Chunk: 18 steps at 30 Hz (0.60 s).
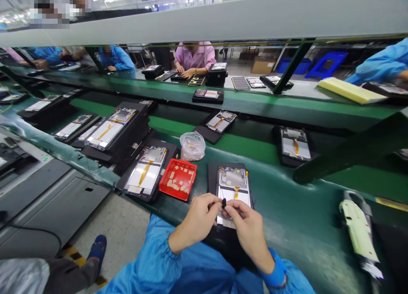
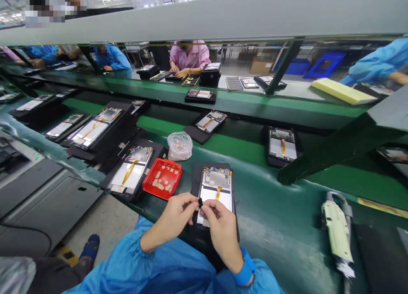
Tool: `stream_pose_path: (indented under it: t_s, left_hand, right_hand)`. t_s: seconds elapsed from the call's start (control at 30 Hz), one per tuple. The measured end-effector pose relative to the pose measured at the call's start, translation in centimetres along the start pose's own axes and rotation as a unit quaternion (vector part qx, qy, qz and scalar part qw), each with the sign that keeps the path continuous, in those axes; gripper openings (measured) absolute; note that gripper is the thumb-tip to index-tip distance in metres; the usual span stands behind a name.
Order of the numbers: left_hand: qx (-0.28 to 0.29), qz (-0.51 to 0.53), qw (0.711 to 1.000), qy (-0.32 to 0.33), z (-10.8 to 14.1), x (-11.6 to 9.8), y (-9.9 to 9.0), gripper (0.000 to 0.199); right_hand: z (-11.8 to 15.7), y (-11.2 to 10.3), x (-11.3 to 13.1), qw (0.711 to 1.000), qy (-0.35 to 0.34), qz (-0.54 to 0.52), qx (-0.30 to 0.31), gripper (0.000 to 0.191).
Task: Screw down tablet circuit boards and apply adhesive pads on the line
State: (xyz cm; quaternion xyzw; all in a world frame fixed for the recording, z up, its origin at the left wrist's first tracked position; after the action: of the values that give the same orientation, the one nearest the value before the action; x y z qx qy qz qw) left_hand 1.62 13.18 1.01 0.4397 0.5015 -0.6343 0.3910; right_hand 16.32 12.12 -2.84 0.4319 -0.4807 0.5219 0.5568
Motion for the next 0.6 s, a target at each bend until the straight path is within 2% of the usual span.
stream_pose_path:
  t_s: [0.23, 0.3, 0.37, 0.43, 0.47, 0.53, 0.6]
  left_hand:
    - [-0.049, -0.047, 0.998, 0.008, 0.5, 0.3, 0.0, 0.017]
    - [-0.068, -0.087, 0.993, 0.031, 0.4, 0.0, -0.9, 0.016]
    - [-0.107, -0.151, 0.981, 0.061, 0.0, -0.3, -3.1, 0.017]
    - [-0.158, -0.245, 0.954, 0.074, -0.7, -0.3, -6.2, 0.017]
    - [-0.177, -0.304, 0.934, 0.067, -1.2, -0.1, -7.7, 0.017]
    - [-0.170, -0.431, 0.886, 0.032, -2.5, 1.0, -9.9, 0.021]
    - [-0.137, -0.529, 0.837, -0.007, -3.5, 2.4, -11.2, 0.027]
  right_hand:
    - [0.2, 1.2, -0.6, 0.997, 0.046, -0.060, 0.025, 0.031]
    - [0.1, 1.2, -0.6, 0.996, 0.052, -0.060, 0.044, 0.031]
    - [-0.2, 0.1, 0.0, 0.998, 0.031, -0.014, 0.049, 0.030]
    - [-0.7, -2.0, 1.4, 0.994, -0.029, 0.101, 0.037, 0.026]
    - [-0.8, -3.0, 2.3, 0.982, -0.073, 0.171, 0.031, 0.022]
    - [-0.4, -4.0, 4.5, 0.938, -0.187, 0.291, 0.038, 0.015]
    - [1.0, -3.7, 5.9, 0.882, -0.299, 0.358, 0.071, 0.010]
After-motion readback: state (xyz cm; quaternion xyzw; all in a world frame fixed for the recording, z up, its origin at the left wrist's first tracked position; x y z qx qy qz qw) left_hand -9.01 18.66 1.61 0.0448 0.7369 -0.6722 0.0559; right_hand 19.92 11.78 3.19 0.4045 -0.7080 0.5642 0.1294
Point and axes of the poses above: each hand's wrist, its own z-axis away from the middle knuckle, its own y-axis out of the palm, x = y × z, the point moved 10 cm from there along -z, towards the middle knuckle, and after that the axes turned 2 degrees about -x, right-handed, at the moved point
